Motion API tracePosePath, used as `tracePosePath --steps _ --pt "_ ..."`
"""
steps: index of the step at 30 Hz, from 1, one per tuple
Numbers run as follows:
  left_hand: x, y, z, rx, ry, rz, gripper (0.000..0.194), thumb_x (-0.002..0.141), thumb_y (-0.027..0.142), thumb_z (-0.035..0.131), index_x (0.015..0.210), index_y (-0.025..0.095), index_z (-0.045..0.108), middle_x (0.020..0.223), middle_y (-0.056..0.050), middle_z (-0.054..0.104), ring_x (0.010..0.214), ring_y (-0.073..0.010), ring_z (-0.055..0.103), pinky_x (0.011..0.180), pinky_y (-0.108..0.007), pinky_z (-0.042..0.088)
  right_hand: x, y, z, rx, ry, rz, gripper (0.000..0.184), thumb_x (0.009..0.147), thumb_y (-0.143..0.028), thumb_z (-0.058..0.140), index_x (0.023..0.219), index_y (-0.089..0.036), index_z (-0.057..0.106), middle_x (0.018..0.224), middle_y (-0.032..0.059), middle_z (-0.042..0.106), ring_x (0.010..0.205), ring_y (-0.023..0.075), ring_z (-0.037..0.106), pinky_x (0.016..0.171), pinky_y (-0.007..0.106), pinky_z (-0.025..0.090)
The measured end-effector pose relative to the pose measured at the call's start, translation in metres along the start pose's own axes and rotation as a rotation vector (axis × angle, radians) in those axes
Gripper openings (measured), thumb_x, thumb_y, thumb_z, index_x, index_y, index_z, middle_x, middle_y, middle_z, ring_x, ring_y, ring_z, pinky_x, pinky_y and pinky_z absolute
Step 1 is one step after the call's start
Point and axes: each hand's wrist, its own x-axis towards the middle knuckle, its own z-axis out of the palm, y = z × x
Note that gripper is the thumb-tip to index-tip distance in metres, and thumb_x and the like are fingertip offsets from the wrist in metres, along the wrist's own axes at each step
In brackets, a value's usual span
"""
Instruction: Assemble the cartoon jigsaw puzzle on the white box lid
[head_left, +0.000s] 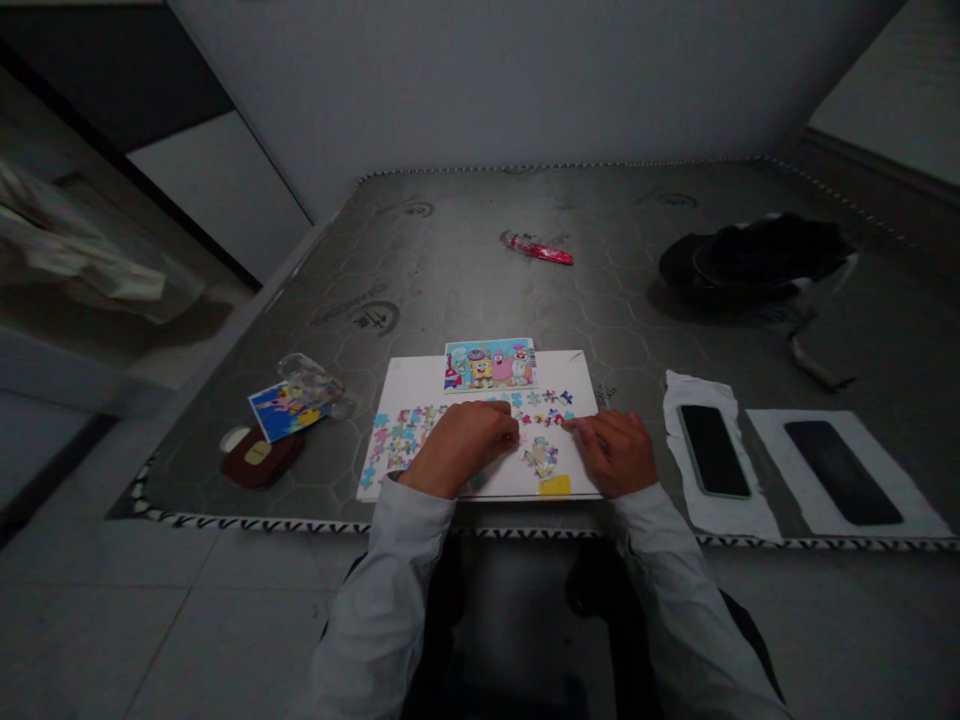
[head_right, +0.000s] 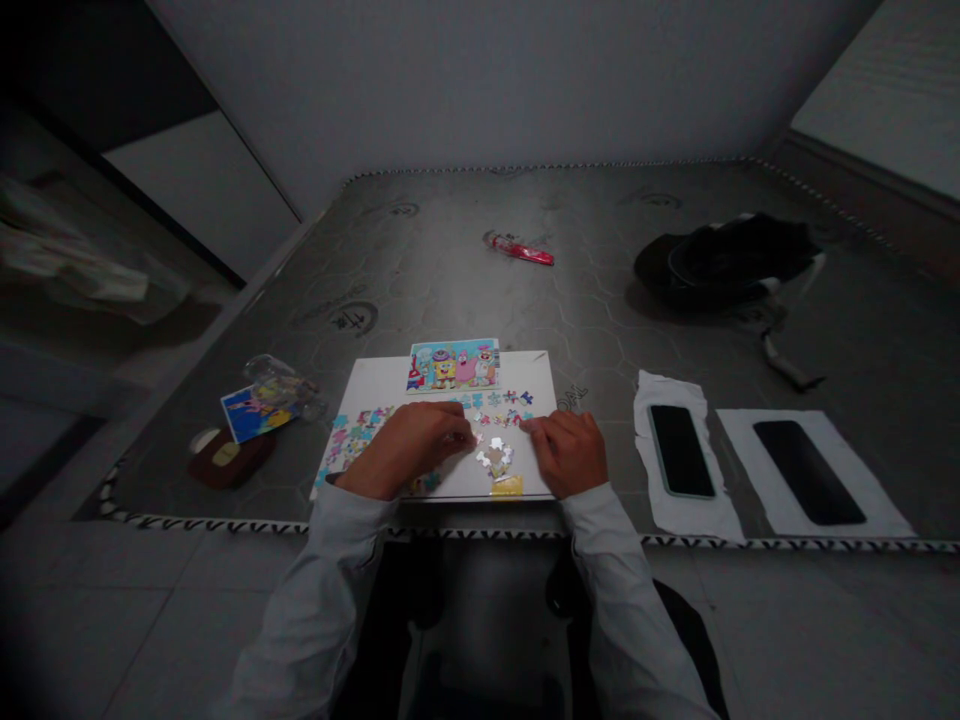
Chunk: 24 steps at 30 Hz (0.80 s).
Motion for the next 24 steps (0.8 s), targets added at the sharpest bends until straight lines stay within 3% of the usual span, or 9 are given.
tracePosePath --steps 6,11,18,24 --pt "-0.001 0.002 -0.001 -0.038 0.032 0.008 0.015 0.089 0.033 0.068 0.096 0.024 0.078 0.094 -0.003 0.073 0.081 -0.0175 0.067 0.067 -0.027 0.046 0.003 -0.006 -0.009 0.006 -0.008 -0.155 0.032 0.100 -0.029 0.050 0.089 -0.022 0.078 0.071 0.0020 0.068 0.068 0.0147 0.054 0.068 0.035 0.029" --pt "0.003 0.012 0.000 -0.066 -0.012 -0.007 0.021 0.087 0.041 0.071 0.096 0.023 0.076 0.096 -0.003 0.073 0.083 -0.0197 0.067 0.068 -0.029 0.046 0.003 -0.018 -0.021 0.021 -0.057 -0.273 0.030 0.101 -0.032 0.049 0.104 -0.024 0.078 0.074 0.0023 0.064 0.070 0.0155 0.051 0.068 0.034 0.027" --pt "0.006 0.023 0.005 -0.077 0.023 -0.055 0.023 0.086 0.041 0.071 0.097 0.021 0.075 0.094 -0.004 0.073 0.083 -0.0200 0.067 0.071 -0.029 0.047 0.002 -0.022 -0.011 -0.023 -0.144 -0.244 0.035 0.103 -0.035 0.045 0.103 -0.024 0.078 0.078 0.0030 0.064 0.074 0.0169 0.050 0.069 0.035 0.027" --pt "0.007 0.022 0.004 -0.074 -0.030 -0.113 0.019 0.087 0.038 0.071 0.094 0.021 0.074 0.091 -0.004 0.073 0.083 -0.0198 0.066 0.073 -0.030 0.047 0.002 -0.024 -0.007 -0.014 -0.140 -0.206 0.034 0.103 -0.033 0.045 0.108 -0.022 0.076 0.079 0.0029 0.065 0.075 0.0163 0.052 0.070 0.034 0.028"
